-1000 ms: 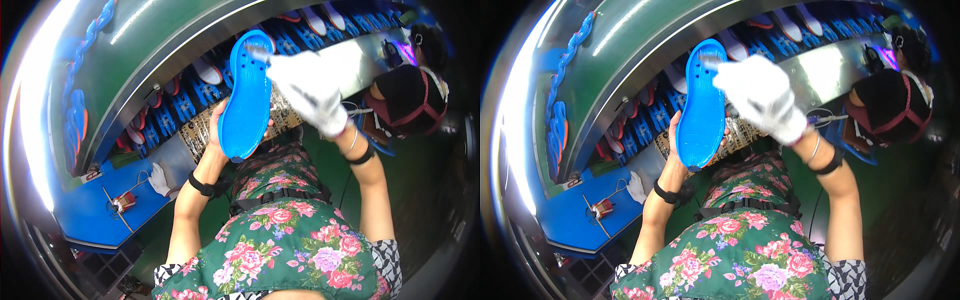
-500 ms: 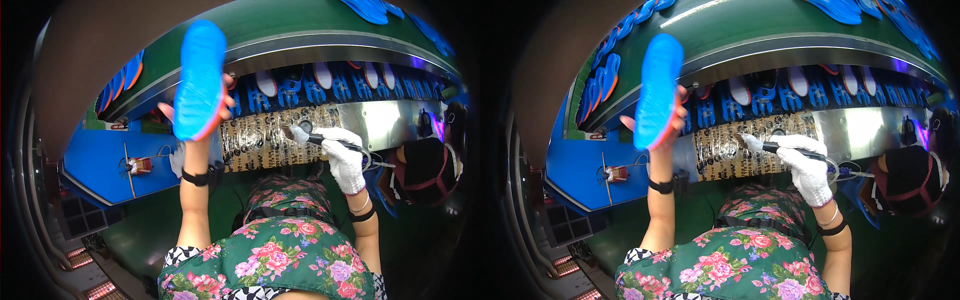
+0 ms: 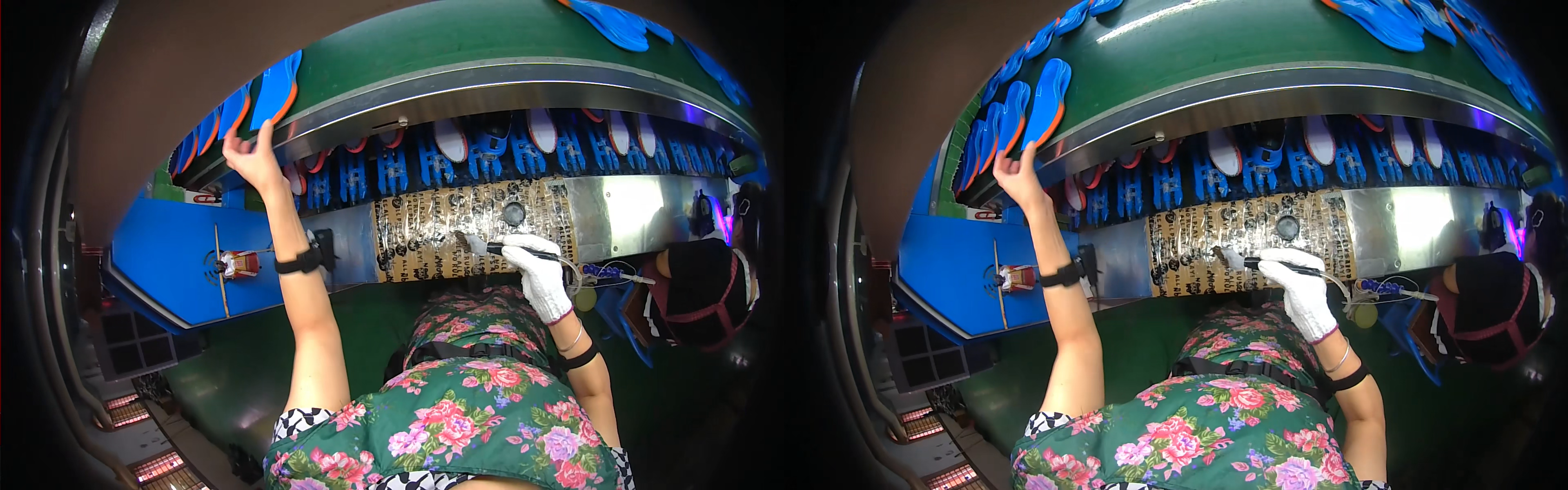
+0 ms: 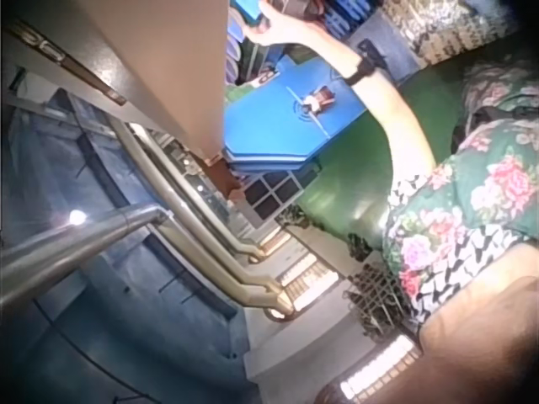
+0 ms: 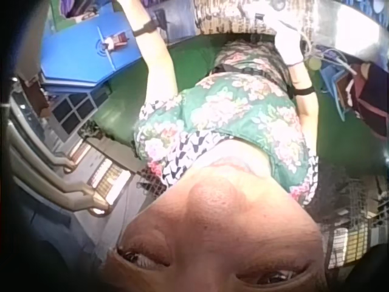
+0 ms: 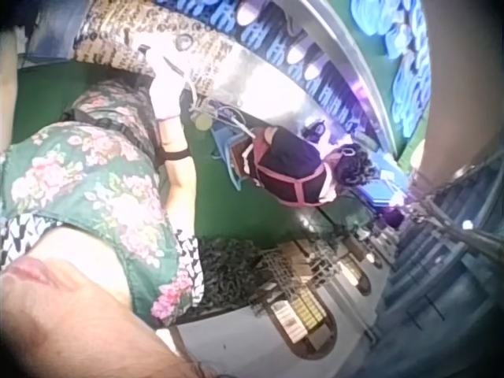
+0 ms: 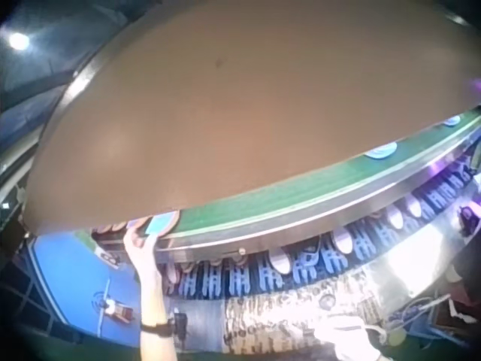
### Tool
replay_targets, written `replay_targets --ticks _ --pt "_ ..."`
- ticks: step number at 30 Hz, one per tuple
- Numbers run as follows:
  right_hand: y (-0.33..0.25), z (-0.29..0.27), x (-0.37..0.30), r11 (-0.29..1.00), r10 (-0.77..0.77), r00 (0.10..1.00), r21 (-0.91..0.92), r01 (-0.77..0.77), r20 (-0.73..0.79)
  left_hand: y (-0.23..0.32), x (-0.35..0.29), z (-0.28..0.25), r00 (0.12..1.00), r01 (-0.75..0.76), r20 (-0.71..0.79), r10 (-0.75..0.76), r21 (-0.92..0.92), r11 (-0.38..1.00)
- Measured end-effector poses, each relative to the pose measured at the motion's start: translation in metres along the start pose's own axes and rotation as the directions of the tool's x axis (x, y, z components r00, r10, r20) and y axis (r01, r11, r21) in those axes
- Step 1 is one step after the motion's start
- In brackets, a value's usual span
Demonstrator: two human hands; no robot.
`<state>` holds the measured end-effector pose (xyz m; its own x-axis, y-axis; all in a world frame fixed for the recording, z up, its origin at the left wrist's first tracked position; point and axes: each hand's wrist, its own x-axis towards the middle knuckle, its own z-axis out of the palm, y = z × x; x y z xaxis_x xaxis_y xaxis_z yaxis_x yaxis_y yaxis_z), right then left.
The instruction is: Applying a liquid substance, likely adhesive, to the bottom of shoe soles using a brush.
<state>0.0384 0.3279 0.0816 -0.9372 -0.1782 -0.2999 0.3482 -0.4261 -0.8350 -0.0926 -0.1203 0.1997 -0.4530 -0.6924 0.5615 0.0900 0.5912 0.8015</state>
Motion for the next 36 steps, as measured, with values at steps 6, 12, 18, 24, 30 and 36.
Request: replay_targets --ticks 6,12,18,24,30,36 --pt "0.007 0.002 -0.003 0.998 0.054 0.999 0.01 -0.054 0.005 -0.033 0.058 0.029 0.988 -0.082 0.154 0.01 0.471 0.878" --pt "0.006 0.0 -0.008 0.999 0.041 0.999 0.003 -0.041 0.002 -0.032 0.082 0.05 0.998 -0.062 0.023 0.062 0.642 0.764" --pt "0.008 -0.028 -0.018 0.994 0.07 0.993 0.093 -0.061 -0.098 0.057 0.002 0.126 0.917 0.103 0.396 0.039 -0.331 0.938" --pt "0.006 -0.032 -0.02 0.995 0.023 0.99 0.104 -0.008 -0.141 0.195 -0.112 0.239 0.312 0.344 0.932 0.183 -0.291 0.893" --pt "-0.014 -0.06 -0.035 0.993 -0.001 0.967 0.117 0.032 -0.254 0.246 -0.18 0.405 0.328 -0.405 0.847 0.418 -0.274 0.872" --pt "-0.01 -0.076 -0.038 0.99 0.014 0.963 0.137 0.024 -0.269 0.25 -0.178 0.408 0.522 -0.543 0.501 0.69 -0.429 0.722"
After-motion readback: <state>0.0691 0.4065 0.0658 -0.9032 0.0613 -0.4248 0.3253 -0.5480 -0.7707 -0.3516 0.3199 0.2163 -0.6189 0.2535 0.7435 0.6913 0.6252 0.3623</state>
